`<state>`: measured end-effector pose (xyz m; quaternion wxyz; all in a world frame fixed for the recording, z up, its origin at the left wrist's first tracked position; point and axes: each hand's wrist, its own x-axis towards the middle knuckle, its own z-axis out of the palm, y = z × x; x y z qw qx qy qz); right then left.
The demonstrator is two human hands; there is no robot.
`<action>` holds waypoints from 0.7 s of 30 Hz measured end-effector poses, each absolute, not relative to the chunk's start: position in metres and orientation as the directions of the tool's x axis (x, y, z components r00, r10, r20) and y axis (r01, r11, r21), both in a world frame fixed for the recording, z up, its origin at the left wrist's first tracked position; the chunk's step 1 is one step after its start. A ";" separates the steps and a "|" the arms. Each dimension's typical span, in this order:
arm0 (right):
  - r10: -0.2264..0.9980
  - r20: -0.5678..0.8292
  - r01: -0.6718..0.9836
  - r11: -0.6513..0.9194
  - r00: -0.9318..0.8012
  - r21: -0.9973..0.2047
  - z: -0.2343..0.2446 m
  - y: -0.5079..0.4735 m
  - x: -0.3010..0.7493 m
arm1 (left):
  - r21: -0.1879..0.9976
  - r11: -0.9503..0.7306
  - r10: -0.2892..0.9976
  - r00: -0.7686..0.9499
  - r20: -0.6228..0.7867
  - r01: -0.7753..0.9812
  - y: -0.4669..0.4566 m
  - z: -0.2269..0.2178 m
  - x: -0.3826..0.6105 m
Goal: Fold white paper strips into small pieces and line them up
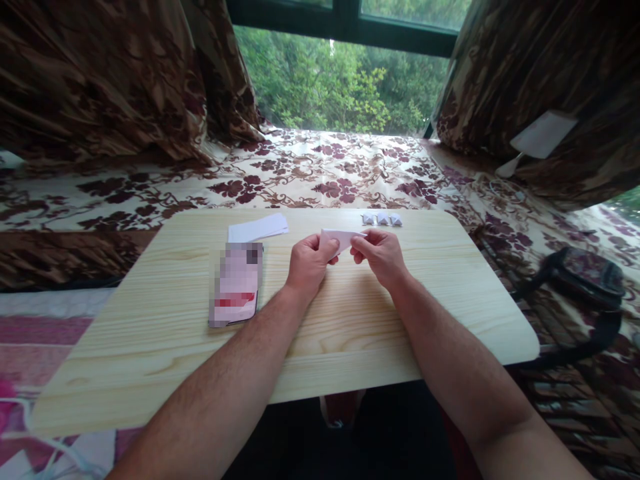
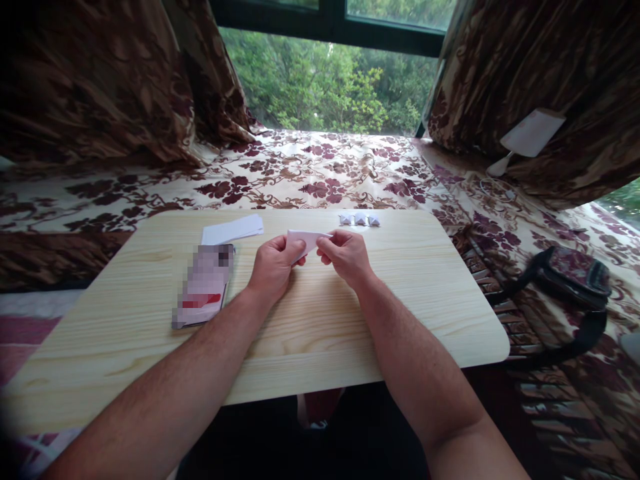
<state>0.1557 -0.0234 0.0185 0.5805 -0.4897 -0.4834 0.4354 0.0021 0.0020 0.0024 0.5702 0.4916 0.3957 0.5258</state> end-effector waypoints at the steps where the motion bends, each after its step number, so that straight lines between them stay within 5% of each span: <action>1: 0.979 0.131 -0.031 0.137 0.154 -0.990 0.019 -0.024 0.156 | 0.976 -0.042 0.988 0.135 0.072 -0.212 0.002 0.003 0.002; 21: 0.975 0.147 -0.064 0.159 0.165 -0.985 0.016 -0.022 0.156 | 0.976 -0.048 0.987 0.139 0.079 -0.213 0.003 -0.001 0.001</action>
